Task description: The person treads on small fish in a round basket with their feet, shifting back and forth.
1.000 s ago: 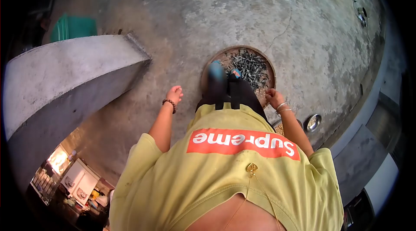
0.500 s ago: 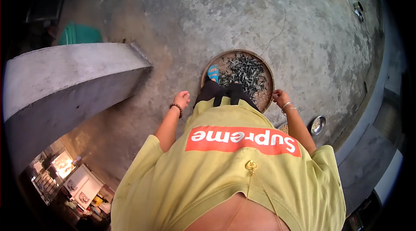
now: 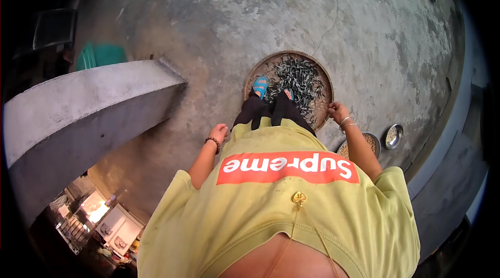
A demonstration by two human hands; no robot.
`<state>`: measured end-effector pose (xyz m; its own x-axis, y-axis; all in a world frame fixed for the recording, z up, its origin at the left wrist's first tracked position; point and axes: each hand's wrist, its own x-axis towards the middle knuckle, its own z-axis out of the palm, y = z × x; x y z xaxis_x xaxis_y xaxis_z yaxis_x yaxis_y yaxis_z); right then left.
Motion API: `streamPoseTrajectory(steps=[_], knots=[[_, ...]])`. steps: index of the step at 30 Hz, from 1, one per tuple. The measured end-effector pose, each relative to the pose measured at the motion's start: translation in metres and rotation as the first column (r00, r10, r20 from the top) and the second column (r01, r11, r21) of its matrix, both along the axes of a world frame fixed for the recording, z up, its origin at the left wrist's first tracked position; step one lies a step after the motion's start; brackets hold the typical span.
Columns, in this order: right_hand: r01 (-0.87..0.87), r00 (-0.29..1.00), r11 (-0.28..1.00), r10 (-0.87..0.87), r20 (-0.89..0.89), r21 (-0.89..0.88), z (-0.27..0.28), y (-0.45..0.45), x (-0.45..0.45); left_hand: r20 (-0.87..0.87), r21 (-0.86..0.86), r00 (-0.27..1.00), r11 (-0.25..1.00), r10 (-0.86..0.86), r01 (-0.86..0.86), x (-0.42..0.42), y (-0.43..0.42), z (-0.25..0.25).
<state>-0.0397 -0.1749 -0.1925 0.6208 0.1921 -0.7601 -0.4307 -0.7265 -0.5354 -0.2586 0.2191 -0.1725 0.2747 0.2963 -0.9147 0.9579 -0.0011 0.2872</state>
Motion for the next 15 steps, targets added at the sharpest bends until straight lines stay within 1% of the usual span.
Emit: streamPoseTrajectory(steps=[1, 3, 7, 9, 11, 13, 15], knots=[[0.019, 1.000, 1.000, -0.019, -0.003, 0.004, 0.001, 0.002, -0.003, -0.003, 0.004, 1.000, 1.000, -0.019, 0.019, 0.004, 0.003, 0.002], [0.118, 0.993, 0.989, -0.119, 0.015, 0.085, 0.000, 0.002, -0.010, 0.022, -0.006, 0.996, 0.996, -0.084, 0.084, 0.018, 0.009, 0.006], [0.272, 0.962, 0.958, -0.271, -0.025, 0.087, -0.017, -0.011, -0.035, 0.048, 0.009, 0.973, 0.974, -0.227, 0.227, 0.066, 0.024, 0.007], [0.243, 0.970, 0.970, -0.242, 0.028, -0.027, -0.002, -0.009, -0.045, 0.118, -0.005, 0.967, 0.974, -0.226, 0.228, 0.091, 0.033, 0.001], [0.260, 0.966, 0.963, -0.259, 0.024, -0.068, 0.003, -0.009, -0.056, 0.138, -0.007, 0.958, 0.966, -0.253, 0.257, 0.113, 0.041, -0.002], [0.270, 0.963, 0.956, -0.269, 0.023, -0.111, 0.008, -0.004, -0.064, 0.205, -0.044, 0.942, 0.959, -0.264, 0.278, 0.129, 0.048, -0.007], [0.326, 0.945, 0.937, -0.328, 0.004, -0.129, 0.016, 0.006, -0.071, 0.224, -0.070, 0.938, 0.956, -0.263, 0.285, 0.137, 0.055, -0.012]])
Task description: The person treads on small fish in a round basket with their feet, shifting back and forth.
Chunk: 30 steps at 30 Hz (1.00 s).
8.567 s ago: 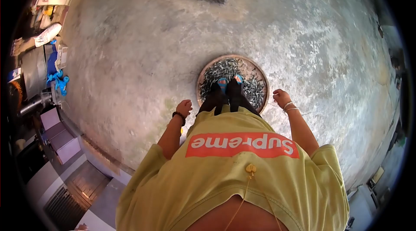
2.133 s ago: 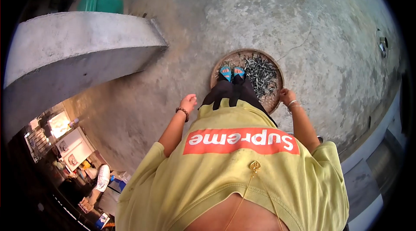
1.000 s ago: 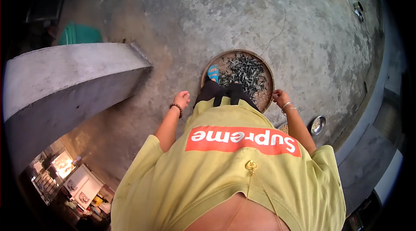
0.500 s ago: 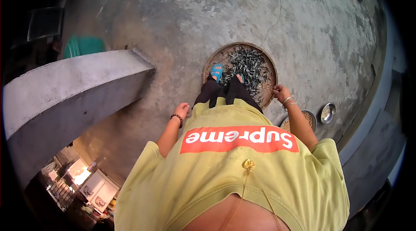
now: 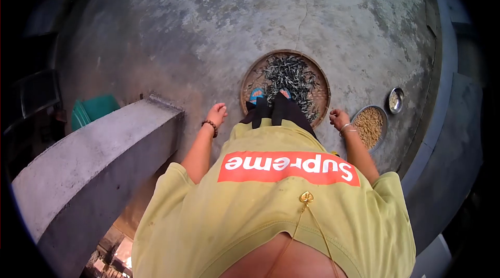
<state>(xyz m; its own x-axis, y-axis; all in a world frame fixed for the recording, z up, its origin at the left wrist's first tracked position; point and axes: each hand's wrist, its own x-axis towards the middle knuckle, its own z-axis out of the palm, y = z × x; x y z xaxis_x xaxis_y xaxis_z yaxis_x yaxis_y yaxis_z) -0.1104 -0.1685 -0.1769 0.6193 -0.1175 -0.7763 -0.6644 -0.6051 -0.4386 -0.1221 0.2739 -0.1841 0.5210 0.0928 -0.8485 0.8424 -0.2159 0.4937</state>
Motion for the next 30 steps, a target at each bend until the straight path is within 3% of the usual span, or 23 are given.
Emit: streamPoseTrajectory(steps=[5, 12, 14, 16, 18, 21, 24, 26, 28, 30], knots=[[0.077, 0.997, 0.996, -0.078, 0.010, 0.046, 0.002, 0.032, -0.003, -0.044, 0.009, 0.999, 1.000, -0.024, 0.024, -0.007, 0.028, -0.016], [-0.027, 0.990, 0.999, 0.021, 0.141, 0.044, -0.004, 0.063, -0.011, -0.182, 0.110, 0.983, 0.994, 0.022, -0.002, -0.030, 0.069, -0.023], [-0.087, 0.983, 0.996, 0.089, 0.159, -0.017, -0.013, 0.061, -0.018, -0.163, 0.102, 0.986, 0.995, 0.029, -0.013, -0.029, 0.072, -0.025], [0.007, 0.994, 0.998, -0.012, 0.105, 0.055, -0.005, 0.061, -0.018, -0.127, 0.112, 0.992, 0.994, 0.003, 0.012, -0.024, 0.067, -0.017], [-0.062, 0.998, 0.998, 0.062, 0.021, -0.002, -0.004, 0.058, -0.017, -0.113, 0.098, 0.993, 0.995, 0.020, -0.008, -0.018, 0.058, -0.014], [-0.001, 1.000, 1.000, 0.000, 0.030, 0.026, -0.025, 0.045, -0.029, -0.105, 0.044, 0.994, 0.999, 0.000, 0.005, -0.017, 0.050, -0.018], [0.091, 0.996, 0.995, -0.092, 0.015, 0.049, -0.008, 0.053, -0.028, -0.066, -0.011, 0.998, 1.000, -0.018, 0.017, -0.019, 0.042, -0.016], [-0.007, 0.999, 1.000, 0.008, -0.044, 0.025, -0.011, 0.056, -0.031, -0.078, 0.015, 0.997, 0.999, -0.028, 0.030, -0.022, 0.042, -0.020], [0.006, 0.999, 1.000, -0.006, -0.044, 0.002, -0.014, 0.058, -0.032, -0.083, 0.020, 0.996, 1.000, -0.014, 0.015, -0.023, 0.046, -0.022], [-0.003, 0.999, 0.999, 0.001, 0.032, 0.048, -0.038, 0.053, -0.035, -0.086, 0.027, 0.996, 1.000, -0.003, 0.005, -0.027, 0.051, -0.025]])
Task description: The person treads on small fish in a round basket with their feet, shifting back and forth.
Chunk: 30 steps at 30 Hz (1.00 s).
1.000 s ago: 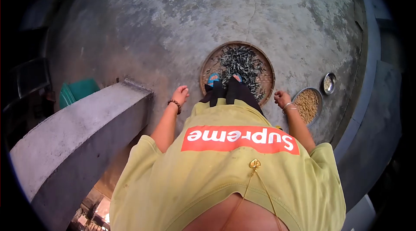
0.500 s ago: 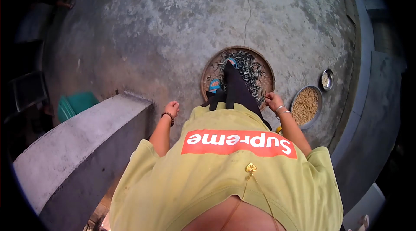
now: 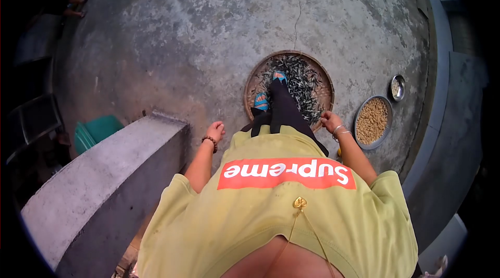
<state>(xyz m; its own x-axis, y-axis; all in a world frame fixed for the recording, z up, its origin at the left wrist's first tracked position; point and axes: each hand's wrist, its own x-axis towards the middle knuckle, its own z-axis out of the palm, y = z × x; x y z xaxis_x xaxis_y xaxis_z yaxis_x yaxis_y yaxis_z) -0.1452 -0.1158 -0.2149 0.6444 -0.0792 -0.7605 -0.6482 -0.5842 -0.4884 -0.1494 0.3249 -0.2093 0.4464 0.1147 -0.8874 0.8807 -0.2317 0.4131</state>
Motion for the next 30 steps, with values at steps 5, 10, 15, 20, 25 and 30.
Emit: streamPoseTrajectory(steps=[5, 10, 15, 20, 25, 30], knots=[[0.056, 0.989, 0.998, -0.055, 0.135, -0.003, 0.003, 0.004, 0.017, -0.046, 0.041, 0.994, 0.994, -0.096, 0.098, 0.011, 0.012, 0.001], [0.189, 0.968, 0.978, -0.200, 0.151, 0.083, 0.005, 0.009, -0.001, 0.033, 0.058, 0.988, 0.988, -0.149, 0.147, 0.033, 0.015, 0.005], [0.077, 0.996, 0.995, -0.075, 0.043, -0.068, -0.016, 0.001, -0.044, 0.090, 0.014, 0.992, 0.996, -0.091, 0.090, 0.043, 0.004, 0.015], [0.003, 1.000, 0.992, 0.000, 0.019, -0.124, -0.005, 0.005, -0.029, 0.024, 0.027, 0.987, 0.987, -0.158, 0.157, 0.025, 0.009, 0.004], [0.087, 0.988, 0.993, -0.075, 0.135, -0.078, -0.015, 0.007, 0.003, -0.036, 0.036, 0.985, 0.985, -0.170, 0.171, 0.019, 0.028, -0.005], [0.104, 0.992, 0.995, -0.103, 0.071, -0.008, 0.003, 0.026, 0.004, -0.002, 0.061, 0.992, 0.990, -0.125, 0.125, 0.029, 0.031, 0.001]])
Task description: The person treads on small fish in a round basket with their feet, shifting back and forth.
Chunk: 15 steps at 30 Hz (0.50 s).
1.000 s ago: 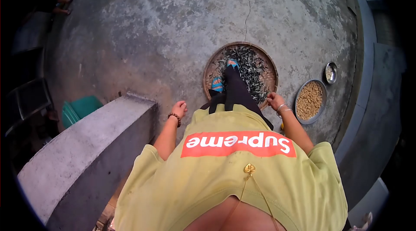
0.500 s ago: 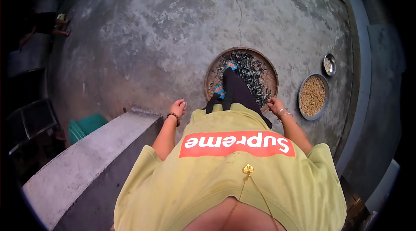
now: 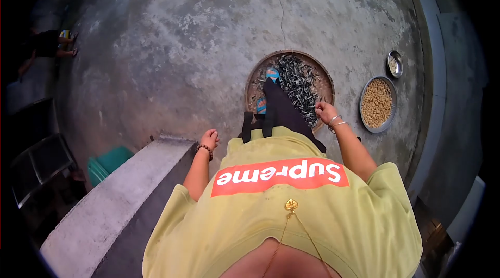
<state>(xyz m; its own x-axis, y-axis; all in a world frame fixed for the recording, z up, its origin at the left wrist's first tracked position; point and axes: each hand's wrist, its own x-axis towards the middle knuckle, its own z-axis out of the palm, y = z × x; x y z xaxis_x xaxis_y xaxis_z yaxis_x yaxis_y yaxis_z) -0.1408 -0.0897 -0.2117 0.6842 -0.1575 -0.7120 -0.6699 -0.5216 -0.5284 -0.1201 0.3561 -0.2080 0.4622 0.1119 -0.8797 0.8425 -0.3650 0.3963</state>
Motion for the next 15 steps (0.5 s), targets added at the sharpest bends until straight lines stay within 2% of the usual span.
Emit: streamPoseTrajectory(steps=[3, 6, 8, 10, 13, 15], knots=[[-0.102, 0.994, 0.994, 0.101, -0.030, -0.029, 0.005, 0.007, -0.015, 0.010, -0.045, 0.999, 0.998, 0.048, -0.048, 0.007, -0.009, 0.007], [-0.082, 0.996, 0.995, 0.079, -0.047, -0.049, -0.009, 0.000, -0.038, 0.035, -0.092, 0.995, 0.991, 0.097, -0.093, -0.001, -0.017, 0.005], [-0.114, 0.993, 0.991, 0.112, -0.029, -0.067, -0.004, -0.003, -0.043, 0.014, -0.104, 0.998, 0.993, 0.055, -0.053, -0.009, -0.020, 0.001], [0.059, 0.991, 0.998, -0.055, -0.118, 0.030, 0.012, -0.003, -0.043, -0.018, -0.091, 0.999, 0.995, 0.030, -0.032, -0.019, -0.022, 0.000], [0.113, 0.993, 0.991, -0.111, -0.039, 0.066, 0.006, -0.013, -0.051, -0.075, -0.058, 0.997, 0.998, -0.015, 0.010, -0.032, -0.019, -0.004], [0.101, 0.994, 0.993, -0.098, -0.053, 0.058, 0.023, -0.010, -0.045, -0.102, -0.040, 0.994, 0.999, -0.033, 0.030, -0.037, -0.015, -0.008]])
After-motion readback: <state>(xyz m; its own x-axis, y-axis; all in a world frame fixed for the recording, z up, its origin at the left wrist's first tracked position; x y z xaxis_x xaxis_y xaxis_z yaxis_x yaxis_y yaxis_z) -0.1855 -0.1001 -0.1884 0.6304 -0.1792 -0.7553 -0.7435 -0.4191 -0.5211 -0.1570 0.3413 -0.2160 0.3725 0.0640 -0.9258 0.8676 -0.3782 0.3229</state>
